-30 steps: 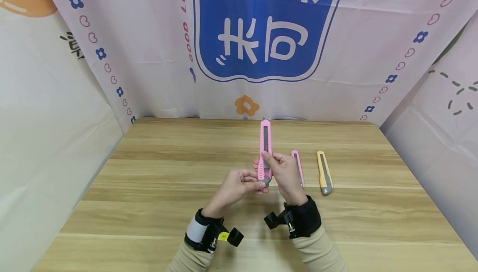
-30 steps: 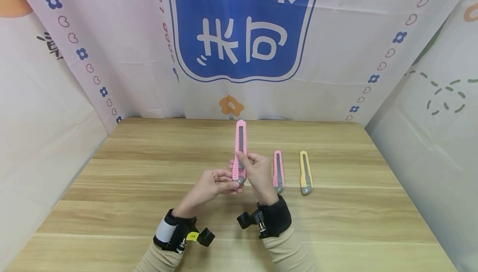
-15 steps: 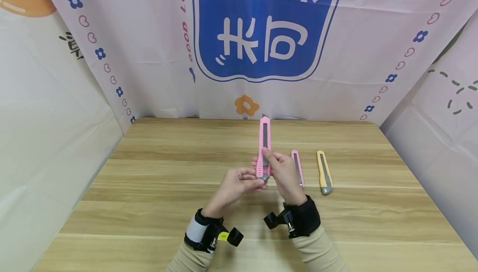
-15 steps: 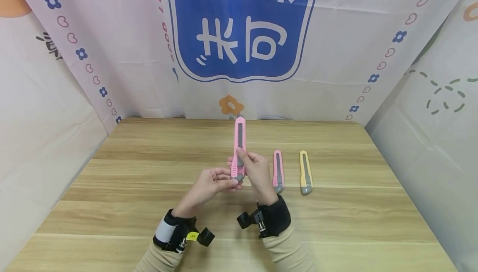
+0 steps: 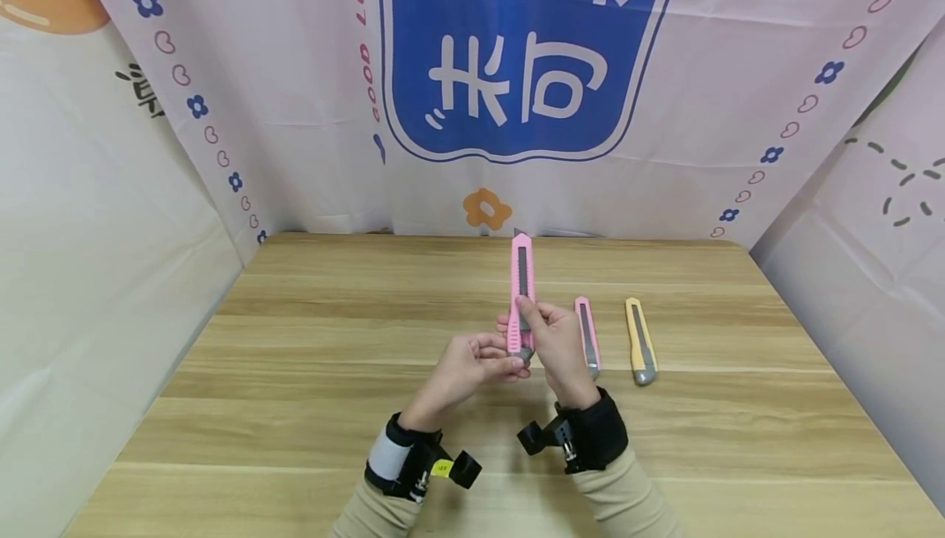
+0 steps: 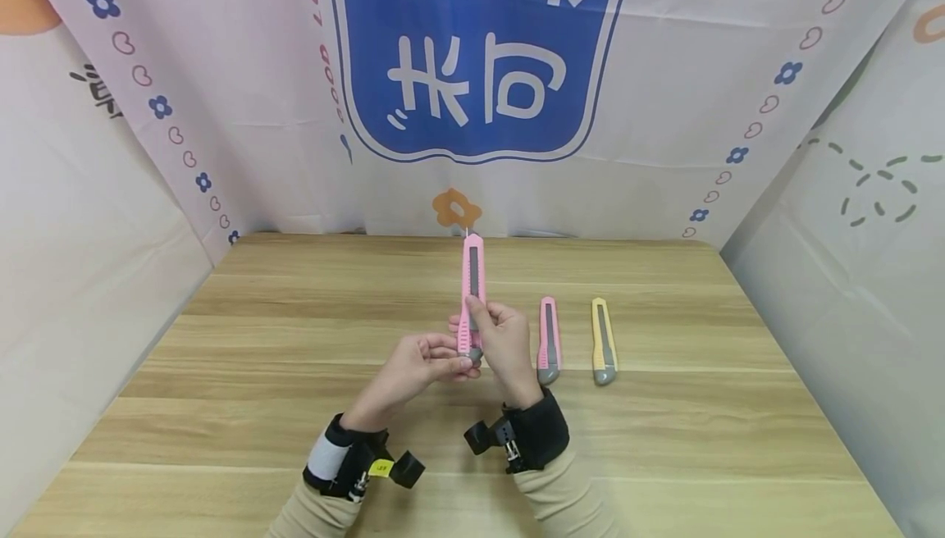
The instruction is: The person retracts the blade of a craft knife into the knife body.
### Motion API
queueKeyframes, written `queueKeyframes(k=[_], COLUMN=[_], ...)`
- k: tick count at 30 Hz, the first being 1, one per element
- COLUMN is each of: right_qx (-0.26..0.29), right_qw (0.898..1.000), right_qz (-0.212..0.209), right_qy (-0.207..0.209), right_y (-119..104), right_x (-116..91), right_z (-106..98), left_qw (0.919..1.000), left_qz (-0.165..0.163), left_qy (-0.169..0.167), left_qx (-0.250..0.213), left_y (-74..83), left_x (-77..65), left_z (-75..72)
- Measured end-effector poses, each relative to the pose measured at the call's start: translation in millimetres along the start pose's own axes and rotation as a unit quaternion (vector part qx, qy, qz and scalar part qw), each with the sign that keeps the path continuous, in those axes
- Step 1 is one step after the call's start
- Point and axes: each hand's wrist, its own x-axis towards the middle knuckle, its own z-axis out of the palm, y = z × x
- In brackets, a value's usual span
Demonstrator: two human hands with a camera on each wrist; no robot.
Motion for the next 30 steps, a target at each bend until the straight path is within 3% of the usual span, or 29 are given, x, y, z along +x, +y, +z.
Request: queueKeyframes(k=[11, 24, 30], right_qx=[-0.005, 0.029, 0.035], right_qw=[1.0, 0.999, 0.999], right_qz=[-0.001, 0.027, 0.027], right_qy=[-0.011, -0.019, -0.011], right_y=[-2.5, -1.9, -0.4], right_x=[-1.6, 1.7, 2.1], right_z=[-0.5, 0.3, 2.3], left_qw=[0.9999, 0.9995, 0.9998], left_qz=[-0.009, -0.011, -0.003], left_qy=[-0.004, 0.025, 0.02], left_qx=[-0.006, -0.013, -0.008], left_y=[-1.1, 1.7, 3.3], left_x=[0.6, -0.3, -2.0], left_z=[-1.2, -1.6, -2.5])
